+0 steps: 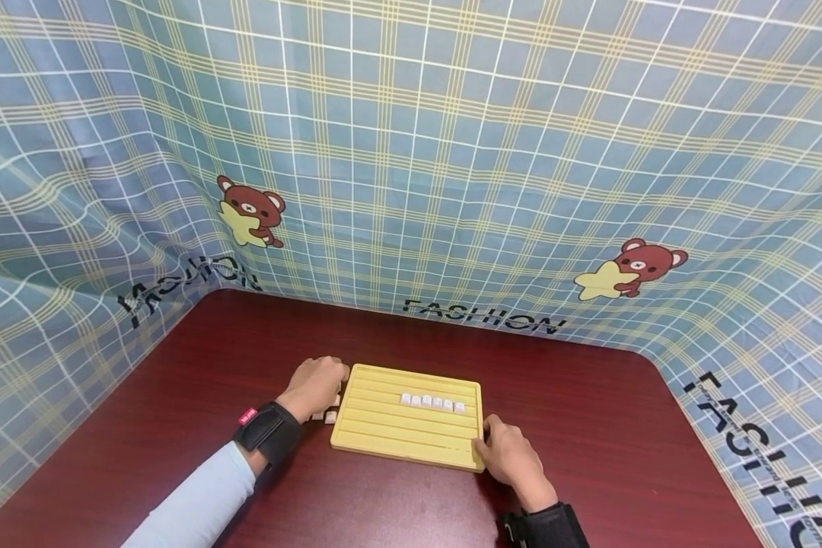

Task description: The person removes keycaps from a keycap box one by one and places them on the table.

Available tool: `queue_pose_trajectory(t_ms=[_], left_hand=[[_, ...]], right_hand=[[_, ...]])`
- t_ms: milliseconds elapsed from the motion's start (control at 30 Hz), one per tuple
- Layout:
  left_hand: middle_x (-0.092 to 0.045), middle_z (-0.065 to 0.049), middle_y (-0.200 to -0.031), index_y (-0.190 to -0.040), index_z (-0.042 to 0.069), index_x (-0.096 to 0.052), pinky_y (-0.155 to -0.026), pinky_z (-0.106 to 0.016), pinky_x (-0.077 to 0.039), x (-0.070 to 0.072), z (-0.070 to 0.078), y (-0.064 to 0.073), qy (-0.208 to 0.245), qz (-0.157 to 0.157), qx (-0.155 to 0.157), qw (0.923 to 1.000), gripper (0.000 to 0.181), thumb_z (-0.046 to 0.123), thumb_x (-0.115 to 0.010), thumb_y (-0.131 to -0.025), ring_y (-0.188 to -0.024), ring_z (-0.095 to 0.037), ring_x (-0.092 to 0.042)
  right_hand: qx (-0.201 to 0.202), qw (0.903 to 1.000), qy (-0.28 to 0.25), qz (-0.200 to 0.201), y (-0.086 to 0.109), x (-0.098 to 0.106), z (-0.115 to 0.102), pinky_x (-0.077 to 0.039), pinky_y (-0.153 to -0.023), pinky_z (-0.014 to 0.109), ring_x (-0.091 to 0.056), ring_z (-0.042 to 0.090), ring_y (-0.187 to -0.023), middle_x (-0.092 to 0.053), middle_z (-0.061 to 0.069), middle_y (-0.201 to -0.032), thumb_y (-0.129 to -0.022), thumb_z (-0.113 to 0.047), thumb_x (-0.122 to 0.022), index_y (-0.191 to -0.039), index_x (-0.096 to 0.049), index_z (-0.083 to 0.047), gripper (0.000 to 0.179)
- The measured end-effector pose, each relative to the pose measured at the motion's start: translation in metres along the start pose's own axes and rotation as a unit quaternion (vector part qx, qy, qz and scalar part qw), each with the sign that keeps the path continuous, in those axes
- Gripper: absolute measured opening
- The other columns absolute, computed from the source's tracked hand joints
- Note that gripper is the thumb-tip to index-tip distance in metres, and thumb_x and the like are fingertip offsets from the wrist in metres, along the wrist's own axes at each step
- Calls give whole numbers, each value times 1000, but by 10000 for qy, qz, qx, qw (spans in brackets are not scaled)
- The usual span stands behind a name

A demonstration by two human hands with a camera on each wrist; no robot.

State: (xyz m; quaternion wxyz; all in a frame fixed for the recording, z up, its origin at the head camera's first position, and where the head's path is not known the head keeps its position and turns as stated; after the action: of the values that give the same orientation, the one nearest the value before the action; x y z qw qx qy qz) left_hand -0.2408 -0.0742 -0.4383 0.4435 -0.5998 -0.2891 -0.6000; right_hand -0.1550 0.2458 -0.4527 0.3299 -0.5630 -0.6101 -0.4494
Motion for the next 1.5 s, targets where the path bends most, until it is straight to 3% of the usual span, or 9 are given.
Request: queue_pose_trajectory(t_ms=[200, 467, 967, 1267, 1367, 1500], left_hand=[[-63, -1, -70, -69, 12, -65, -64, -41, -48, -1, 0, -1, 57, -105, 55, 9999, 18, -2, -71, -78, -71, -19, -63], [-66, -2, -75, -81, 12, -72, -66, -39, -48, 0, 0, -1, 161, -252, 174, 9994, 13, -1, -71, -82, -74, -18, -62], [-63, -3, -74, -80, 10, -71, -61, -36, -47, 1, 1, -1, 78, -163, 161, 9997, 11, -1, -70, -81, -68, -17, -60], [-63, -4, -73, -78, 8, -71, -59, -35, -47, 4, 15, -3, 77, 206, -216, 9995, 10, 3, -69, -86, -67, -19, -61], [-67, -6, -81, -87, 6, -74, -63, -37, -51, 6, 21, -5, 194, 118, -215, 9995, 4, 4, -72, -84, -73, -22, -65], [-70, -7, -89, -96, 6, -75, -69, -41, -54, 6, 29, -9, 223, 40, -263, 9994, 12, 5, -73, -84, -81, -24, -67]], right_hand=[[129, 9999, -36, 92, 0, 0, 0, -38, -55, 32, -51, 16, -62, -53, 1, -74, -92, -23, -64, -105, -57, -8, 21], [109, 9999, -57, 63, -1, 2, 0, -38, -55, 32, -51, 16, -62, -53, 1, -74, -92, -24, -64, -104, -57, -9, 21], [84, 9999, -61, -66, 0, 3, -1, -38, -55, 33, -51, 16, -62, -53, 1, -74, -93, -25, -64, -107, -56, -8, 23], [75, 9999, -81, -25, 1, 2, 0, -37, -56, 32, -50, 16, -63, -53, 1, -75, -93, -24, -64, -105, -57, -9, 21], [58, 9999, -121, -109, 0, 1, 0, -37, -55, 32, -50, 16, -62, -53, 1, -75, -94, -25, -63, -108, -57, -9, 23], [55, 9999, -103, -114, 1, 0, -1, -37, -56, 32, -51, 16, -63, -53, 1, -75, -93, -24, -63, -109, -57, -8, 23]])
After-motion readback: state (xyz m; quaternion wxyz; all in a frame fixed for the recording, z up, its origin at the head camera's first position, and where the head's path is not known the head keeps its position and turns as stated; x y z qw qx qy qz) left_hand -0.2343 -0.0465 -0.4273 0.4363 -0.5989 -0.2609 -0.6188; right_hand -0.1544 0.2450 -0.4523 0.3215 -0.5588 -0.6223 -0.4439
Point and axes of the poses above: each hand's wrist, its own y-axis away from the middle knuckle, its own x-axis out of the back of the hand, z = x × y, the point moved 1 cm from there along -y, towards the middle knuckle
